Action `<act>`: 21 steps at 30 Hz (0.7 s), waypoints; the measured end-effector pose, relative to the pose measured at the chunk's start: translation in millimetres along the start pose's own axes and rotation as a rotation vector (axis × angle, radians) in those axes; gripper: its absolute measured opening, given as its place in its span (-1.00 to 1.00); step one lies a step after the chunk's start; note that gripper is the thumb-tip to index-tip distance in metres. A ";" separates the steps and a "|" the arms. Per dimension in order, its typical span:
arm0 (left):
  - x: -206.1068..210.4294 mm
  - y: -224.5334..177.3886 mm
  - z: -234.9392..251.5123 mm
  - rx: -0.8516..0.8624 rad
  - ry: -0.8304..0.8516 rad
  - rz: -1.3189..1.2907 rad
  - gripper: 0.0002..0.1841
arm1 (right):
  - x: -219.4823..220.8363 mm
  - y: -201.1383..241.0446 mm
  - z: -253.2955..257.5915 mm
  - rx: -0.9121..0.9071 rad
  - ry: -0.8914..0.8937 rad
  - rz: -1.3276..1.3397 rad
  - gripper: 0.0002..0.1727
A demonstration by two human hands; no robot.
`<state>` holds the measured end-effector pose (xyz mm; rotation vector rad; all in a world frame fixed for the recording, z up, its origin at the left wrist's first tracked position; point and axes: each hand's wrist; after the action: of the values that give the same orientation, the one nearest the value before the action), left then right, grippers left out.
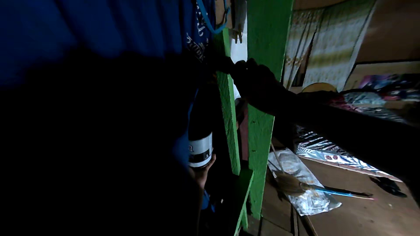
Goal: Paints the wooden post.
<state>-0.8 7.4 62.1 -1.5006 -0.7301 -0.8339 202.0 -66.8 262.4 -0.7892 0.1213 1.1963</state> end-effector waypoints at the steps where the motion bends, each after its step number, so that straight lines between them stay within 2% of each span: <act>1: 2.9 0.3 -2.5 0.001 0.005 0.015 -0.28 | 1.1 -2.0 4.6 -0.007 -0.037 -0.061 -0.63; 4: 30.1 -3.2 -22.8 -0.005 -0.005 0.105 -0.29 | 4.4 -6.4 26.1 0.046 -0.156 -0.120 -0.65; 6: 25.6 -3.4 -20.9 -0.008 0.007 0.098 -0.27 | 5.2 -7.0 40.5 0.083 -0.175 -0.178 -0.67; 8: -1.4 0.4 -1.8 0.007 0.034 0.028 -0.28 | -0.8 -5.2 46.8 0.098 -0.020 -0.145 -0.70; 9: -13.2 2.7 7.4 0.015 0.055 -0.015 -0.31 | -2.9 -6.0 46.6 0.108 0.079 -0.033 -0.68; 10: -19.7 3.8 12.6 0.019 0.056 -0.036 -0.32 | 3.4 -8.8 43.4 0.136 0.092 0.139 -0.63; 11: -21.9 3.8 14.3 0.023 0.040 -0.041 -0.32 | 30.5 -12.3 36.7 0.117 -0.078 0.284 -0.62; 12: -19.6 1.9 11.5 0.031 0.010 -0.038 -0.32 | 84.5 -14.2 38.6 0.046 -0.525 0.375 -0.65; 13: -13.5 -1.4 5.6 0.030 -0.022 -0.014 -0.30 | 107.0 -14.0 38.7 -0.004 -0.726 0.391 -0.70; 14: -10.5 -3.8 1.9 0.028 -0.031 0.005 -0.29 | 84.5 -13.8 21.5 0.010 -0.551 0.318 -0.71; 15: -9.9 -5.4 0.3 0.027 -0.021 0.014 -0.28 | 25.2 -12.1 5.6 0.055 -0.086 0.178 -0.65; 16: -10.0 -6.4 -0.1 0.026 -0.013 0.013 -0.28 | -8.1 -10.2 4.7 0.139 0.118 0.163 -0.54; 18: -8.6 -7.5 -1.7 0.024 -0.023 0.006 -0.31 | -27.8 -15.6 9.9 0.286 0.192 0.280 -0.46; 21: -2.3 -7.7 -6.8 0.030 -0.052 0.016 -0.33 | -17.3 -32.9 22.1 0.351 0.123 0.501 -0.61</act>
<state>-9.1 1.3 64.6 -1.5047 -0.7649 -0.7710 216.8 -71.6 302.8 -0.5328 0.6428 1.5406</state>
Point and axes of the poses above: each hand's wrist, its own z-axis towards the middle knuckle, its own x-axis out of the palm, y = z × x, and after that the axes turned 8 degrees about x, right-handed
